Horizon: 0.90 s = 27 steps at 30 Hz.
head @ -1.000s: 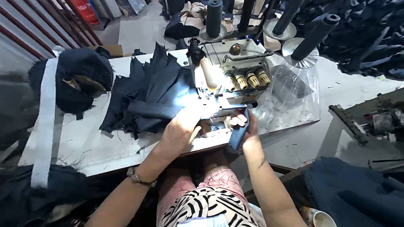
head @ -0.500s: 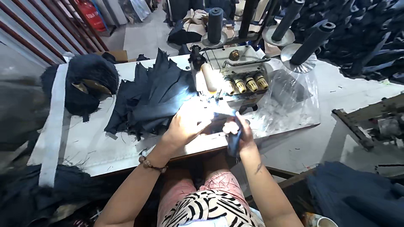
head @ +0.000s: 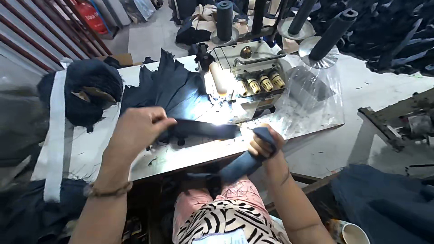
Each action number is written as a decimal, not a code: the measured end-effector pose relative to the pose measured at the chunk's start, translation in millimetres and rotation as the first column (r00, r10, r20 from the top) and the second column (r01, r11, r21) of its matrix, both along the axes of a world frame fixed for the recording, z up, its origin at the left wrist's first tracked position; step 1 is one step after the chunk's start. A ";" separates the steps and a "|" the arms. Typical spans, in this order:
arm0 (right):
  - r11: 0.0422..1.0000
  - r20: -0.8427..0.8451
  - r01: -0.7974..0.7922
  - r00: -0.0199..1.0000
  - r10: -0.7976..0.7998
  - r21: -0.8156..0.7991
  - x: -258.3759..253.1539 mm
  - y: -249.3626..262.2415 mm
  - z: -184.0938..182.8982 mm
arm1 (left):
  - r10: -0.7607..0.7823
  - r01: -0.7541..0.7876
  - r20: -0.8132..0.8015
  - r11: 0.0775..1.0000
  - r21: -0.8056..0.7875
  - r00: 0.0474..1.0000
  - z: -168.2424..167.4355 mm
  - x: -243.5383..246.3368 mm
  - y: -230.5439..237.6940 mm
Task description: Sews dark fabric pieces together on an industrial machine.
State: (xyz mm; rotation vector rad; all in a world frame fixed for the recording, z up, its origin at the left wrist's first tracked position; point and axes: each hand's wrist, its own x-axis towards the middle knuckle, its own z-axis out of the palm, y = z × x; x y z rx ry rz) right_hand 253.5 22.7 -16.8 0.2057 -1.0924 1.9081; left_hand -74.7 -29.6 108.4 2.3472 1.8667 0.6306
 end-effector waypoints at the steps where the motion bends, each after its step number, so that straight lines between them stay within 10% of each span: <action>1: 0.994 0.035 0.052 0.998 -0.049 -0.098 0.0 6.6 -8.9 | 0.083 -0.077 -0.102 0.995 0.059 0.991 -7.1 -6.4 7.3; 7: 0.830 0.092 0.162 0.987 -0.133 -0.533 -6.7 17.0 -37.5 | -0.225 0.239 -0.088 0.949 0.204 0.970 -81.5 62.7 16.3; 23: 0.808 -0.172 0.121 0.949 -0.265 -0.577 -15.8 29.2 -37.1 | -0.200 0.204 -0.043 0.962 0.181 0.979 -88.4 81.8 40.0; 27: 0.795 0.131 0.275 0.961 -0.243 -0.541 -19.0 19.0 -23.7 | -0.264 0.260 -0.007 0.943 0.206 0.964 -79.8 76.7 52.2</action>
